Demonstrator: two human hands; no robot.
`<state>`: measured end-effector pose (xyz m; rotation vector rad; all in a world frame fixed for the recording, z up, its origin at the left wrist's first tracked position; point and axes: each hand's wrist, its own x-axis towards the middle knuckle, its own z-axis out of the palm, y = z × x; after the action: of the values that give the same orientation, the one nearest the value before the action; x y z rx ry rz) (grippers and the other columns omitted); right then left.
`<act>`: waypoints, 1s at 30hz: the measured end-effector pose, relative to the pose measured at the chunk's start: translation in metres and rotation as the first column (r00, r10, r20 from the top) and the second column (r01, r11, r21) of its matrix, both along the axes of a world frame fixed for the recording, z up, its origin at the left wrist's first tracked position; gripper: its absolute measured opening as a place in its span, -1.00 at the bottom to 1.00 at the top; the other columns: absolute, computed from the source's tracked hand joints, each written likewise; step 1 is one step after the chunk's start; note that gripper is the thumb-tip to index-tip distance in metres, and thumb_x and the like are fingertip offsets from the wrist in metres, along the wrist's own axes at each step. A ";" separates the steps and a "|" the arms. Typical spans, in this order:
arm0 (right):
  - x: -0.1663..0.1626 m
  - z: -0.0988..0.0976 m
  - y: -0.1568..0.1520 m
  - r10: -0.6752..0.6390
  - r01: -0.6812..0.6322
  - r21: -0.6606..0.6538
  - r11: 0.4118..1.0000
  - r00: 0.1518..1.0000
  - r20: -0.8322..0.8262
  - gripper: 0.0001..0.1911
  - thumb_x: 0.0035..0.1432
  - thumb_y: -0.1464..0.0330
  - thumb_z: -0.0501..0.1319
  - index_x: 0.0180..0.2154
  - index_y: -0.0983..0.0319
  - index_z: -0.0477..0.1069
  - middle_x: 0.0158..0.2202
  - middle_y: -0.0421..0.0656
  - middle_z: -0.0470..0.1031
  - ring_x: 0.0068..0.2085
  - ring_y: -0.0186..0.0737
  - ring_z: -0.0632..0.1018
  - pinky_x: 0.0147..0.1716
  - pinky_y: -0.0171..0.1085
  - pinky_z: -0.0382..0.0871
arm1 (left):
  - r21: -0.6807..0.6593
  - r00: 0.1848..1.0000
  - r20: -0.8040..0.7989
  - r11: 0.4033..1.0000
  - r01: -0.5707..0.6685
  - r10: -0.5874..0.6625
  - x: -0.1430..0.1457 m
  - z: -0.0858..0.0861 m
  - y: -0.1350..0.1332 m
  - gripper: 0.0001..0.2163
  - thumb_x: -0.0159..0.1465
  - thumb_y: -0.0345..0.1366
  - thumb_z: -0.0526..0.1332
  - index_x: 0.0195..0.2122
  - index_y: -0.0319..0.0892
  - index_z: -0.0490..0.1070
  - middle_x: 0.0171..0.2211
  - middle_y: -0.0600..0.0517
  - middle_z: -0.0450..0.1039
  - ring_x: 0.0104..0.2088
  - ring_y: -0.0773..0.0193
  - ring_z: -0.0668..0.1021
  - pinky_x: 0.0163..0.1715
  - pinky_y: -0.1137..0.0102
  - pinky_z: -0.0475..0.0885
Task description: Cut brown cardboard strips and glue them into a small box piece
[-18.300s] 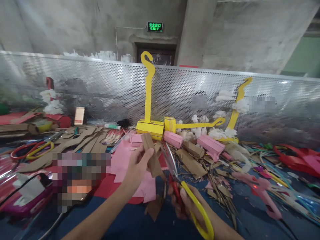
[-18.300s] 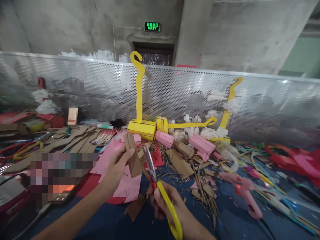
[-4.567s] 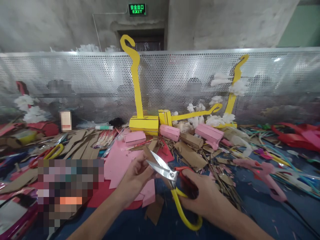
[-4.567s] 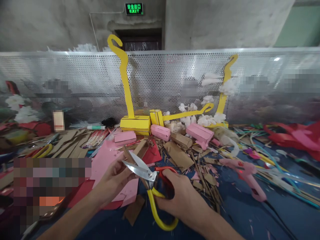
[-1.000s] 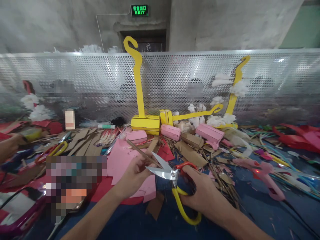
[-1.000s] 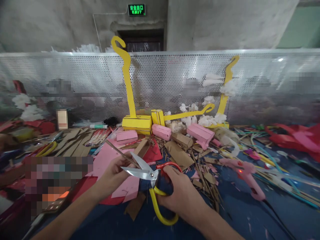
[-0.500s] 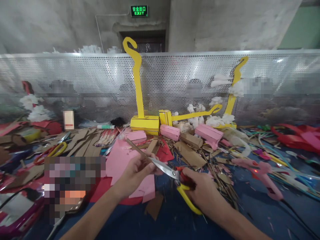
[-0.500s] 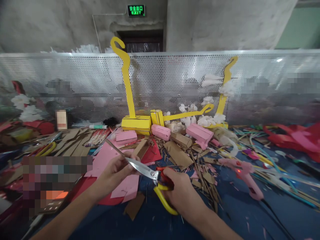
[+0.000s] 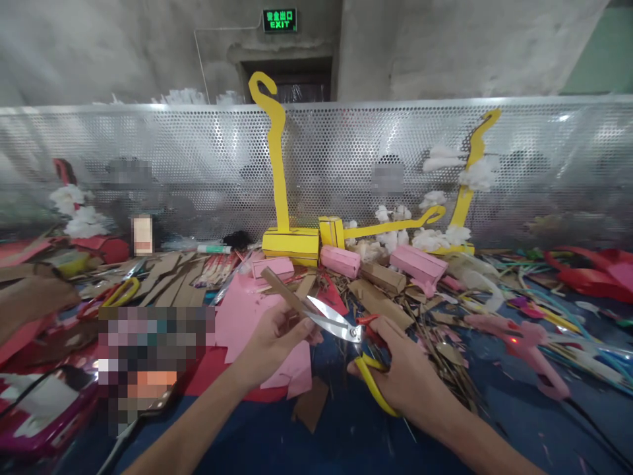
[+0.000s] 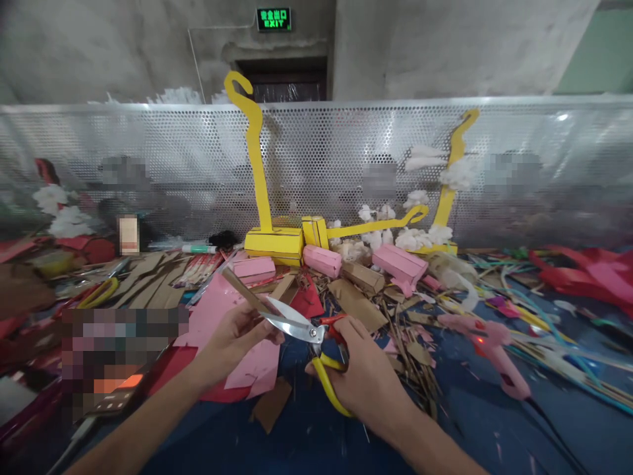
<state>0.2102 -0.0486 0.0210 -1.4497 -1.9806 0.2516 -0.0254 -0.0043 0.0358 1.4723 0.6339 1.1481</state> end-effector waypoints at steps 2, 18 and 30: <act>0.001 0.000 -0.001 0.024 -0.024 0.015 1.000 1.000 0.003 -0.64 0.08 0.20 0.36 -0.17 0.19 0.30 -0.18 -0.07 0.46 -0.18 -0.02 0.49 -0.23 -0.17 0.36 | -0.008 1.000 0.015 1.000 -0.003 0.003 0.001 0.000 -0.001 -0.80 0.28 -0.22 0.33 -0.17 -0.22 0.44 -0.34 0.02 0.52 -0.35 0.29 0.59 -0.27 0.35 0.54; -0.003 0.007 -0.008 0.134 -0.134 0.016 0.991 0.990 -0.047 -0.72 -0.03 0.54 0.24 -0.26 0.16 0.32 -0.20 -0.16 0.45 -0.18 -0.12 0.49 -0.21 -0.23 0.35 | 0.091 0.992 -0.084 0.992 -0.089 0.096 0.000 0.000 0.000 -0.83 0.24 -0.20 0.35 -0.23 -0.18 0.57 -0.31 -0.02 0.60 -0.26 0.20 0.57 -0.23 0.38 0.45; -0.001 0.008 -0.005 0.138 -0.137 0.020 0.990 0.989 -0.047 -0.76 -0.02 0.53 0.26 -0.28 0.16 0.34 -0.23 -0.18 0.47 -0.21 -0.14 0.50 -0.24 -0.25 0.33 | 0.133 0.994 -0.066 0.988 -0.079 0.088 0.000 0.005 -0.003 -0.87 0.22 -0.25 0.37 -0.31 -0.20 0.57 -0.35 -0.01 0.57 -0.30 0.22 0.57 -0.24 0.37 0.47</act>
<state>0.2088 -0.0540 0.0285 -1.2862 -2.0413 0.3268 -0.0254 -0.0077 0.0404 1.6167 0.6863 1.2254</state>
